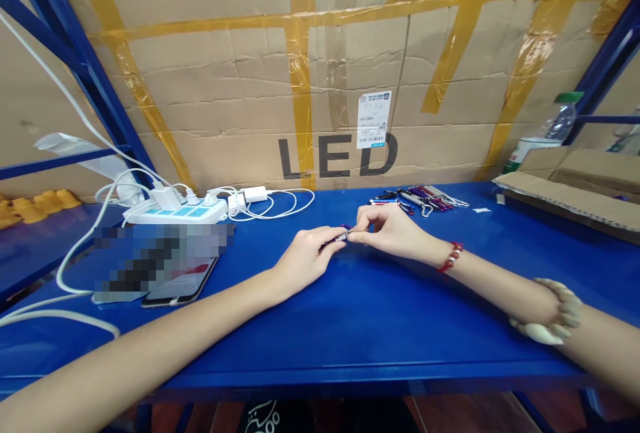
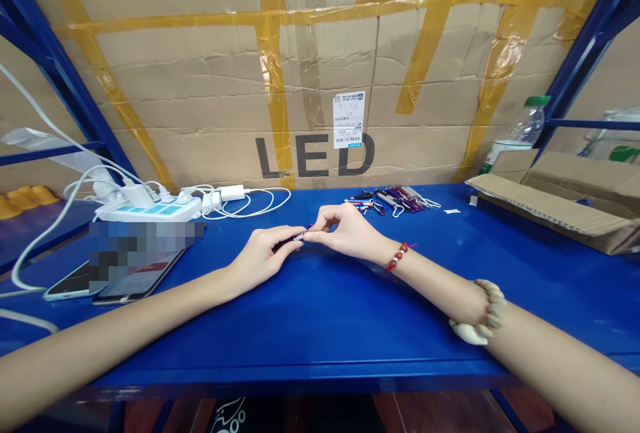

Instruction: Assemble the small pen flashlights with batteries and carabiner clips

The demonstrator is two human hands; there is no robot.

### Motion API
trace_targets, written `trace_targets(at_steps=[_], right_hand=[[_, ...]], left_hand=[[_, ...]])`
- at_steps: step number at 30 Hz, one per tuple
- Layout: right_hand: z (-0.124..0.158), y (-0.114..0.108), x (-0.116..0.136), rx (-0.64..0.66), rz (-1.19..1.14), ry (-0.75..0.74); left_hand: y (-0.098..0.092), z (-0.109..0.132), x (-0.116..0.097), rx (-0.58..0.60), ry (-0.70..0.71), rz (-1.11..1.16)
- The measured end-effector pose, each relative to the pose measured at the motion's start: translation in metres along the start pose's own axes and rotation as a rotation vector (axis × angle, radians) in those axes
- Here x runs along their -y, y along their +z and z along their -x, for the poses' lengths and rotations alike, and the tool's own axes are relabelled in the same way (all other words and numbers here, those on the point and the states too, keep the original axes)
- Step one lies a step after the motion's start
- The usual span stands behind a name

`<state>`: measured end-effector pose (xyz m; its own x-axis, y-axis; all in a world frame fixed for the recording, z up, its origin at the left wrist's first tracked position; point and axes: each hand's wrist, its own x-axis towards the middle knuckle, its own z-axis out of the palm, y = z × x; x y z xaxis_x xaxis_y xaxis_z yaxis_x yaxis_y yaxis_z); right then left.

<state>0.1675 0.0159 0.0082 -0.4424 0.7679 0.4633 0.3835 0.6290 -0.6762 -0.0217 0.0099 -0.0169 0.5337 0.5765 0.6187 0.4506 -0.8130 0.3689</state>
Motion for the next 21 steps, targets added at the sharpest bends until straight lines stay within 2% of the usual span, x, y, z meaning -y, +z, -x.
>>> trace_targets(at_steps=[7,21], right_hand=[[-0.001,0.006,-0.001,0.008,-0.16,0.211],[-0.002,0.013,-0.005,-0.006,-0.185,0.2]], left_hand=[[-0.003,-0.002,-0.005,0.009,-0.082,0.026],[-0.005,-0.004,-0.007,0.036,-0.127,0.099]])
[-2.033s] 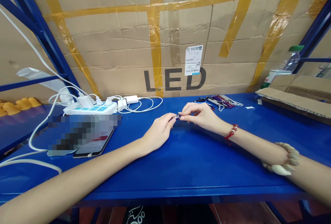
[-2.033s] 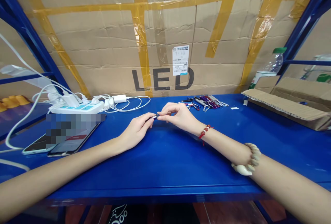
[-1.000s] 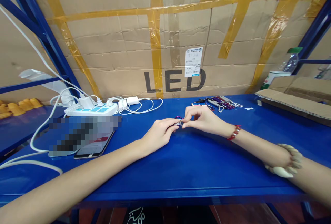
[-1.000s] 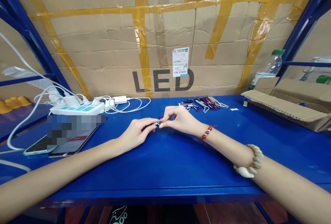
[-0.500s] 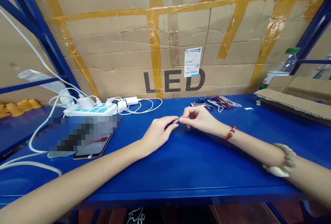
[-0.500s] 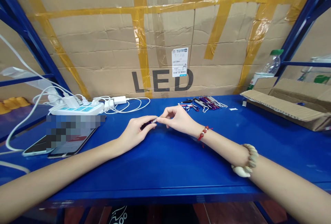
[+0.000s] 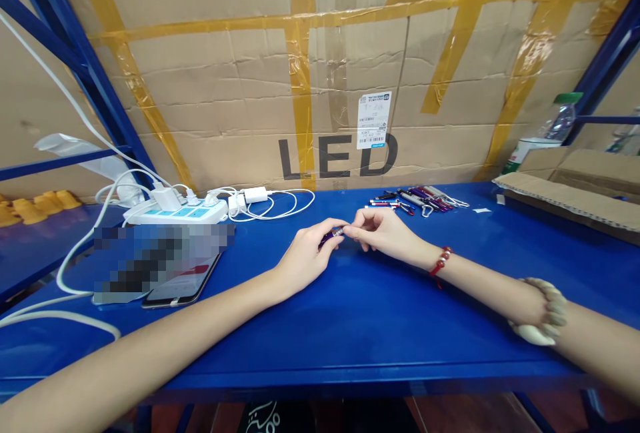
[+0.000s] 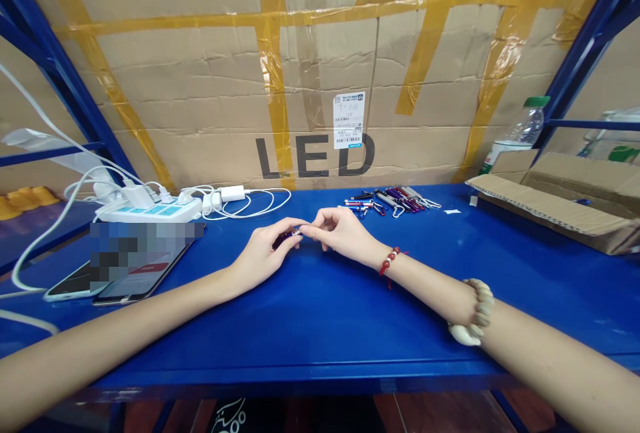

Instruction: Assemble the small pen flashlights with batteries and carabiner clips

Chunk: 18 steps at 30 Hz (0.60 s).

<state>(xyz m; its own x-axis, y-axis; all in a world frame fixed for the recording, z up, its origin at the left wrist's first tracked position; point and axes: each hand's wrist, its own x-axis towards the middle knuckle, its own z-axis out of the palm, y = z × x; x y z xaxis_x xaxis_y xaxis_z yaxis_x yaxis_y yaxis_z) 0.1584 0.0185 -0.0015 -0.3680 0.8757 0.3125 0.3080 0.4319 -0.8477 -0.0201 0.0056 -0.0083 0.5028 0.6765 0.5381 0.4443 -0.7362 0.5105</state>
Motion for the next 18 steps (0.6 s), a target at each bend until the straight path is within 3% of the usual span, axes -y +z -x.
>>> trace_targets(at_steps=[18], right_hand=[[0.0012,0.0016,-0.0003,0.04,0.046,-0.037]], left_hand=[[0.001,0.0011,-0.0011,0.069,-0.114,-0.071]])
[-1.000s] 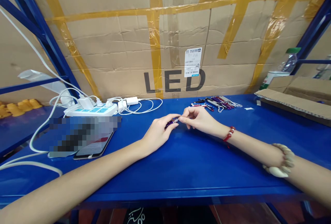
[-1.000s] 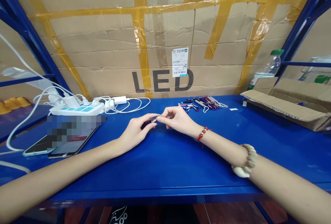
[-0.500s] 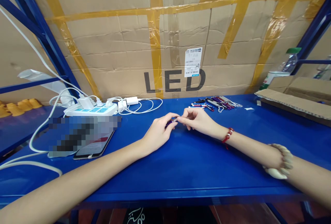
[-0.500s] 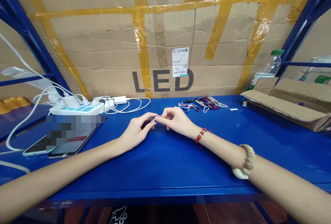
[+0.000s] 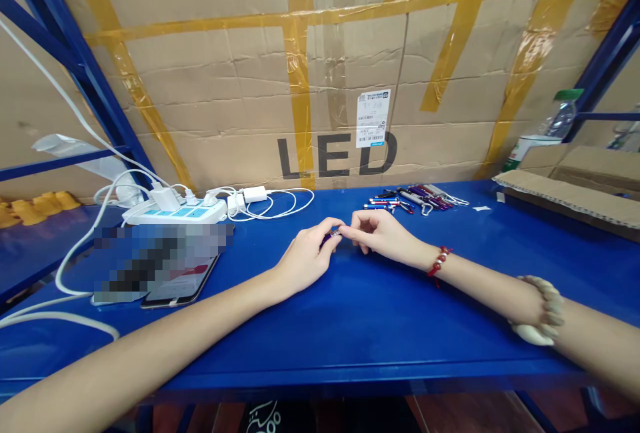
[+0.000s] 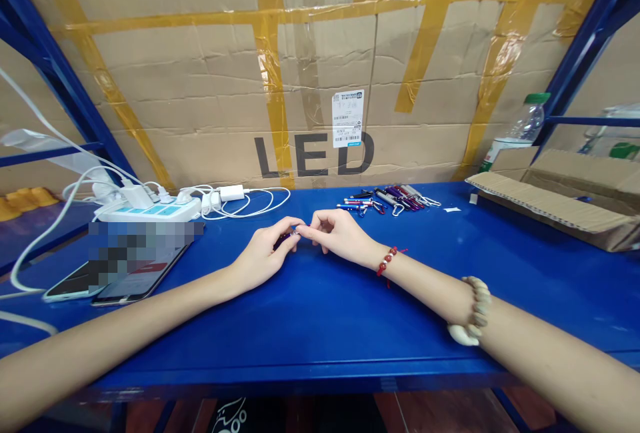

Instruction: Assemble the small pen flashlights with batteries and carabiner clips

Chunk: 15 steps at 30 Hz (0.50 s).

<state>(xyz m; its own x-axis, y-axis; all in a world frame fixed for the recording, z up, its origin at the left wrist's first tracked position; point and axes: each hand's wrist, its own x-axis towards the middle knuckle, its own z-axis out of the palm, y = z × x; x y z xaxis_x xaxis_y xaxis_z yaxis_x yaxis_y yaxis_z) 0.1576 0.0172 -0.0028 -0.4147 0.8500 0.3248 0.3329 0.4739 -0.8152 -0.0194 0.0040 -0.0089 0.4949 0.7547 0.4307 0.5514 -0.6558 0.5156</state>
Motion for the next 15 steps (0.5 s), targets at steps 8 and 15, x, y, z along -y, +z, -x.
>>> trace_targets(at_steps=[8,15], right_hand=[[0.0006,-0.0005,0.0007,-0.023,0.047,-0.021],[0.0002,-0.0012,0.0003,-0.03,0.091,-0.032]], left_hand=[[-0.0002,-0.0002,0.0,-0.001,-0.003,0.0],[-0.0002,0.0002,-0.0002,0.011,-0.018,0.003]])
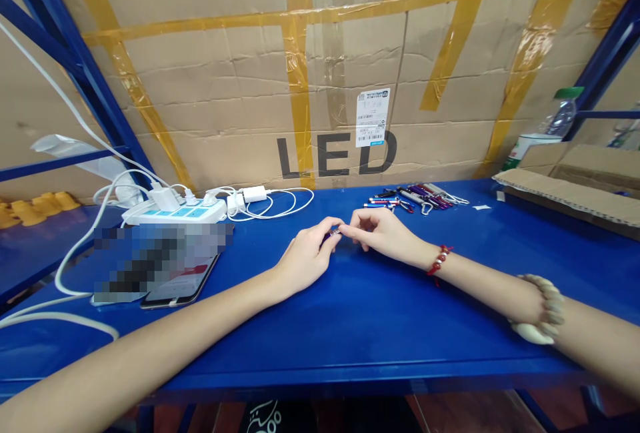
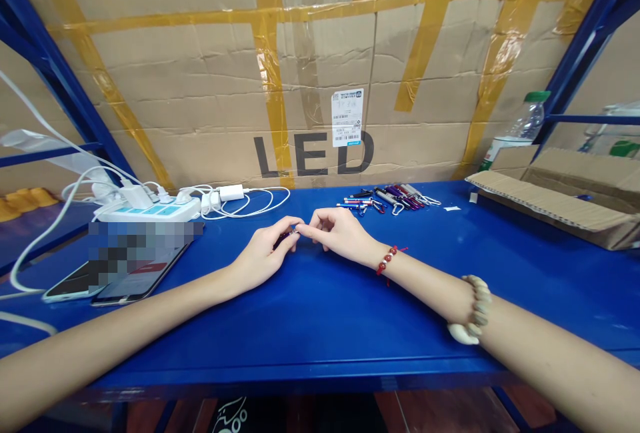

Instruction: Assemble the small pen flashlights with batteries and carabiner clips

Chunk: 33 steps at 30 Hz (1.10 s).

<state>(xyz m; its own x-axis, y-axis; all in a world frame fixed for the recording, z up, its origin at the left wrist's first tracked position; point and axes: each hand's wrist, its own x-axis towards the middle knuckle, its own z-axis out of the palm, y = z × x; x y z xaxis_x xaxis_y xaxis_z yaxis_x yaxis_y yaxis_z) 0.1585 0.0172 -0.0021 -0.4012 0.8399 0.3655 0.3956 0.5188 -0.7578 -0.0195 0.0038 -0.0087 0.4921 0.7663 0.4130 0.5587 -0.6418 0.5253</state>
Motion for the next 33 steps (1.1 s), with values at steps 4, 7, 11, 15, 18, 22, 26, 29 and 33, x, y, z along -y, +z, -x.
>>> trace_targets(at_steps=[4,7,11,15,18,22,26,29,33], right_hand=[[0.0002,-0.0005,-0.0013,0.007,0.014,0.004],[0.0004,-0.0006,-0.0019,0.009,0.021,0.006],[0.0004,-0.0004,-0.0016,0.01,0.033,0.011],[0.0004,-0.0003,-0.0014,0.018,0.029,0.018],[0.0005,-0.0002,-0.0017,0.023,0.03,0.016],[0.0008,0.0002,-0.0024,0.029,0.035,0.013],[0.0008,0.0004,-0.003,0.033,0.052,0.011],[0.0008,0.0004,-0.0035,0.034,0.057,0.009],[0.0006,0.0005,-0.0036,0.037,0.05,0.009]], left_hand=[[0.0,0.0002,0.0,0.0,0.001,-0.004],[0.0003,-0.0001,0.0005,0.005,0.0,-0.005],[0.0004,-0.0001,0.0009,0.008,0.0,-0.007],[0.0004,0.0,0.0009,0.013,-0.004,-0.012],[0.0006,0.0,0.0009,0.019,-0.004,-0.012],[0.0011,0.0002,0.001,0.024,0.0,-0.016],[0.0009,0.0003,0.001,0.033,0.003,-0.014],[0.0004,0.0001,0.0011,0.044,-0.003,-0.012],[0.0003,-0.0003,0.0013,0.053,-0.015,-0.012]])
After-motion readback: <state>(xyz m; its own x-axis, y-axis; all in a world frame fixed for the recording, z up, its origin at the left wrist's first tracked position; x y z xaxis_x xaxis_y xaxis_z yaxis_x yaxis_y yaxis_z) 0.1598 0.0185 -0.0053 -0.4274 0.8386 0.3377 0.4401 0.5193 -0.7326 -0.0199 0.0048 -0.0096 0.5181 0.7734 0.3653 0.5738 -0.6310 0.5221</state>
